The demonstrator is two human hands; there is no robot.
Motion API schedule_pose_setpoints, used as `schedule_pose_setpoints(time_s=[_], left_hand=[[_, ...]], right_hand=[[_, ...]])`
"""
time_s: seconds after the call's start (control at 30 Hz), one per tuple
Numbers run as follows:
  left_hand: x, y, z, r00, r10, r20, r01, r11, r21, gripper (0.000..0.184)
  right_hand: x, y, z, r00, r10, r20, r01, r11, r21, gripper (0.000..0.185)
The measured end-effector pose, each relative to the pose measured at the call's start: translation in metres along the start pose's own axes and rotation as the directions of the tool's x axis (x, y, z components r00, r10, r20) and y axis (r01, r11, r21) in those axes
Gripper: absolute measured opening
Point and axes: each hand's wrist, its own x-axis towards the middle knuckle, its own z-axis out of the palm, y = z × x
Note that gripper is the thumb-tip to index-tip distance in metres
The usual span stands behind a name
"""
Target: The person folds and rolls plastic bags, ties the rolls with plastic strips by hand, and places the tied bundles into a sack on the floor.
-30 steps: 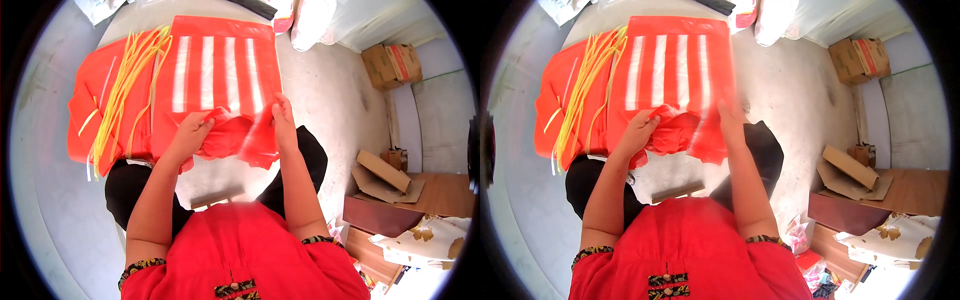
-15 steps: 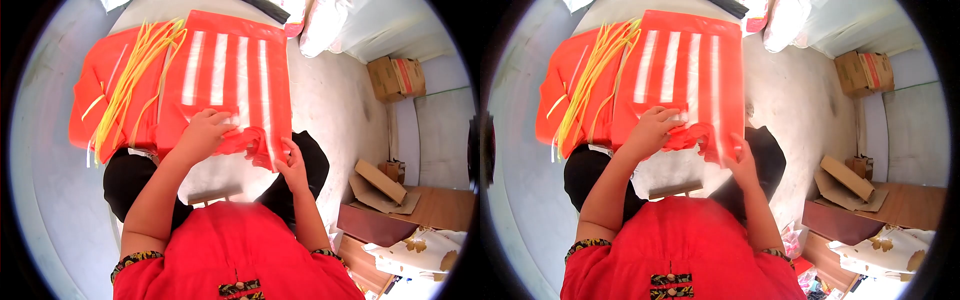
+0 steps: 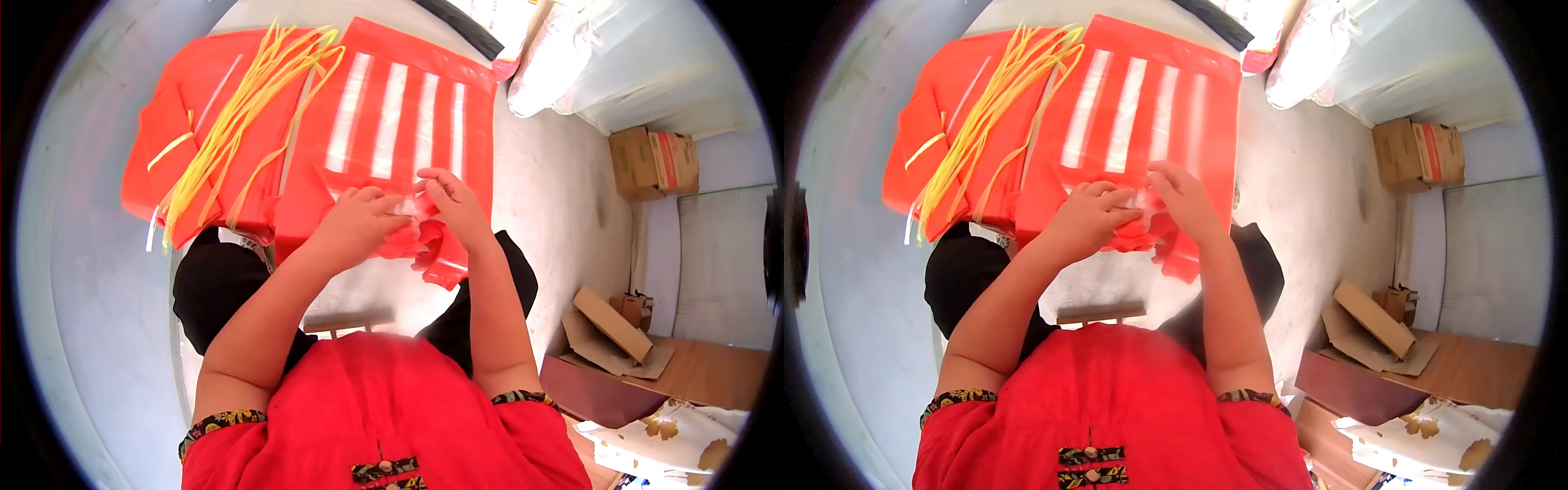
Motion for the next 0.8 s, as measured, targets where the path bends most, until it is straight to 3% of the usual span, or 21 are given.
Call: schedule_pose_setpoints(time_s=[0.03,0.13,0.23,0.33,0.43,0.57,0.63,0.73,0.8], left_hand=[[0.000,0.000,0.000,1.000,-0.004,0.004,0.004,1.000,-0.008,0.040],[0.000,-0.001,-0.001,1.000,-0.021,0.004,0.021,0.999,-0.036,0.038],[0.001,0.000,-0.004,0.999,-0.046,0.004,0.046,0.996,-0.073,0.037],[0.000,0.001,-0.002,0.999,-0.042,-0.020,0.041,0.998,-0.049,0.036],[0.004,0.005,-0.004,0.997,-0.073,-0.029,0.072,0.996,-0.052,0.034],[0.014,0.013,-0.016,0.987,-0.148,0.063,0.154,0.984,-0.090,0.028],[0.015,0.013,-0.010,0.960,-0.254,0.115,0.272,0.943,-0.193,0.026],[0.026,0.023,-0.022,0.857,-0.474,0.203,0.512,0.731,-0.452,0.024],[0.027,0.024,-0.024,0.895,-0.434,0.108,0.439,0.809,-0.391,0.024]], right_hand=[[0.000,-0.001,0.003,0.997,0.056,0.057,-0.066,0.978,0.200,0.043],[0.011,-0.002,0.005,0.981,0.195,-0.011,-0.187,0.953,0.236,0.041],[0.015,0.005,0.002,0.988,0.152,0.010,-0.150,0.954,0.258,0.039],[0.018,0.019,0.004,0.997,-0.075,0.013,0.075,0.997,0.020,0.039],[0.018,0.013,0.010,0.993,-0.118,0.001,0.116,0.972,-0.202,0.039],[0.013,-0.003,0.018,0.993,-0.112,0.022,0.114,0.955,-0.273,0.044],[0.012,-0.007,0.022,0.993,-0.117,0.019,0.118,0.954,-0.274,0.045],[0.014,-0.008,0.023,0.993,-0.117,0.032,0.120,0.931,-0.345,0.046],[0.012,-0.011,0.024,0.998,-0.063,0.018,0.065,0.934,-0.351,0.047]])
